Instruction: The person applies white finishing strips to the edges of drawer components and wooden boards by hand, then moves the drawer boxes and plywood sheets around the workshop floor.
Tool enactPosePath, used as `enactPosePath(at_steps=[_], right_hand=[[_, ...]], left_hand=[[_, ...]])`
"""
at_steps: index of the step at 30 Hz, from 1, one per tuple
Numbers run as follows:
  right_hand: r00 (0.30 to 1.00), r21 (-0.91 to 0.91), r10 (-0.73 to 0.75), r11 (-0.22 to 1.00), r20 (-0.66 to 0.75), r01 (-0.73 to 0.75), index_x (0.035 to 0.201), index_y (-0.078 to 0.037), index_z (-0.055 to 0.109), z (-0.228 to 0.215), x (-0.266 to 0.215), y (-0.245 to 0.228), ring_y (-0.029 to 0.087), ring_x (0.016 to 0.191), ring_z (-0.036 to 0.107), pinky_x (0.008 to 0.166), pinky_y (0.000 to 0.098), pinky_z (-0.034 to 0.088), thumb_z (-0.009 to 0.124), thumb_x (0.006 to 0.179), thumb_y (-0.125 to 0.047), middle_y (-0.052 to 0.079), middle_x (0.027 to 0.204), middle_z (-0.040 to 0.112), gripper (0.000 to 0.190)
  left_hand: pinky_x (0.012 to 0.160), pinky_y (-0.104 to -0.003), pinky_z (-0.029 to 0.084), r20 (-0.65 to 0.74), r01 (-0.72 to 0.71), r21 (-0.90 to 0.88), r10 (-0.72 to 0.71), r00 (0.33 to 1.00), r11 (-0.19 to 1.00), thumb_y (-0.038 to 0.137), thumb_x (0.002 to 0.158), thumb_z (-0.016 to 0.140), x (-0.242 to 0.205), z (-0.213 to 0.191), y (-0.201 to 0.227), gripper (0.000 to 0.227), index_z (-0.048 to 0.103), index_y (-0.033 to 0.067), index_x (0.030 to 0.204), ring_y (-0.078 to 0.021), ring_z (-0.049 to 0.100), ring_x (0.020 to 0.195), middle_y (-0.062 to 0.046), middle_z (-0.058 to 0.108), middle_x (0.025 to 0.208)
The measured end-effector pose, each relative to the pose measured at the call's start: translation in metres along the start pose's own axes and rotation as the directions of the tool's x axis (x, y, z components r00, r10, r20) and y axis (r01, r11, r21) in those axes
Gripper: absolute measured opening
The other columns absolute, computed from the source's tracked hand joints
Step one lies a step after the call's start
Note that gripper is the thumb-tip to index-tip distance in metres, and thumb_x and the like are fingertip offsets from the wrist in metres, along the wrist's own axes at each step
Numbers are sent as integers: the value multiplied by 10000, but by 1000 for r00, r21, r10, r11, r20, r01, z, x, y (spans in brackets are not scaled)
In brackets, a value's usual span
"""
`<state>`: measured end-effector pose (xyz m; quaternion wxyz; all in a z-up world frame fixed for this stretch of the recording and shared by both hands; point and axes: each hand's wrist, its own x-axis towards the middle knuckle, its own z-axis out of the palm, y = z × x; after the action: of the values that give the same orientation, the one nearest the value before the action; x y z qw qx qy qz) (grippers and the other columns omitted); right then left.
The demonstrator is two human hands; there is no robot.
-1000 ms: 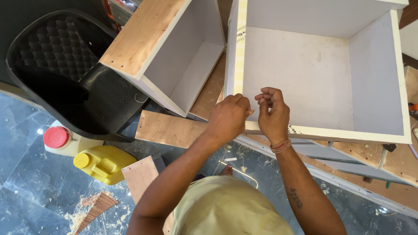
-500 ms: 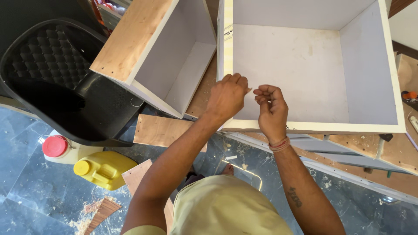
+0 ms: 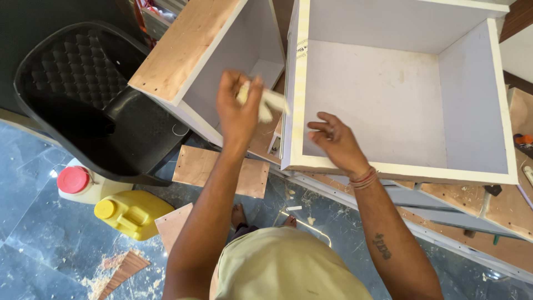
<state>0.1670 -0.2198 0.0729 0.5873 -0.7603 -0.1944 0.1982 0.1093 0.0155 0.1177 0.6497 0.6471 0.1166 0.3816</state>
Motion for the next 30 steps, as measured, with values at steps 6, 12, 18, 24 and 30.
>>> enactPosePath(at_steps=[6, 12, 18, 24, 30], right_hand=[[998, -196, 58, 979, 17, -53, 1469, 74, 371, 35, 3, -20, 227, 1011, 665, 845, 315, 596, 870, 759, -123, 179, 1170, 645, 890], [984, -285, 167, 942, -60, -177, 1465, 83, 360, 42, 6, -28, 216, 950, 687, 782, 315, 615, 873, 731, -150, 156, 1084, 661, 925], [967, -292, 236, 922, -95, -254, 1393, 92, 434, 48, 9, -35, 221, 915, 694, 757, 314, 606, 833, 727, -103, 156, 1038, 671, 801], [955, -258, 281, 919, -98, -297, 1338, 107, 467, 49, 14, -32, 222, 914, 713, 755, 305, 612, 801, 725, -76, 167, 1040, 680, 722], [947, -201, 312, 925, -79, -322, 1300, 103, 509, 34, 16, -22, 216, 895, 702, 771, 297, 609, 858, 722, -109, 156, 1003, 703, 708]], left_hand=[[624, -270, 527, 21, 244, -134, -243, 970, 961, 44, 1016, 627, -67, -57, -26, 151, 486, 63, 1070, -121, 644, 771, -40, 607, 862], [660, -308, 600, 157, 545, -343, -525, 837, 765, -9, 960, 522, -106, -103, -48, 330, 500, 57, 1283, -197, 710, 789, -148, 730, 1160], [678, -323, 593, 218, 635, -369, -601, 769, 679, -49, 950, 471, -110, -123, -64, 330, 519, -4, 1273, -195, 693, 800, -167, 716, 1229], [740, -291, 590, 276, 640, -303, -577, 768, 706, -47, 979, 514, -94, -127, -66, 297, 551, -18, 1272, -166, 694, 843, -179, 730, 1185], [657, -302, 597, 325, 677, -284, -596, 735, 679, -11, 987, 523, -86, -135, -65, 251, 550, -12, 1236, -181, 711, 751, -166, 734, 1141]])
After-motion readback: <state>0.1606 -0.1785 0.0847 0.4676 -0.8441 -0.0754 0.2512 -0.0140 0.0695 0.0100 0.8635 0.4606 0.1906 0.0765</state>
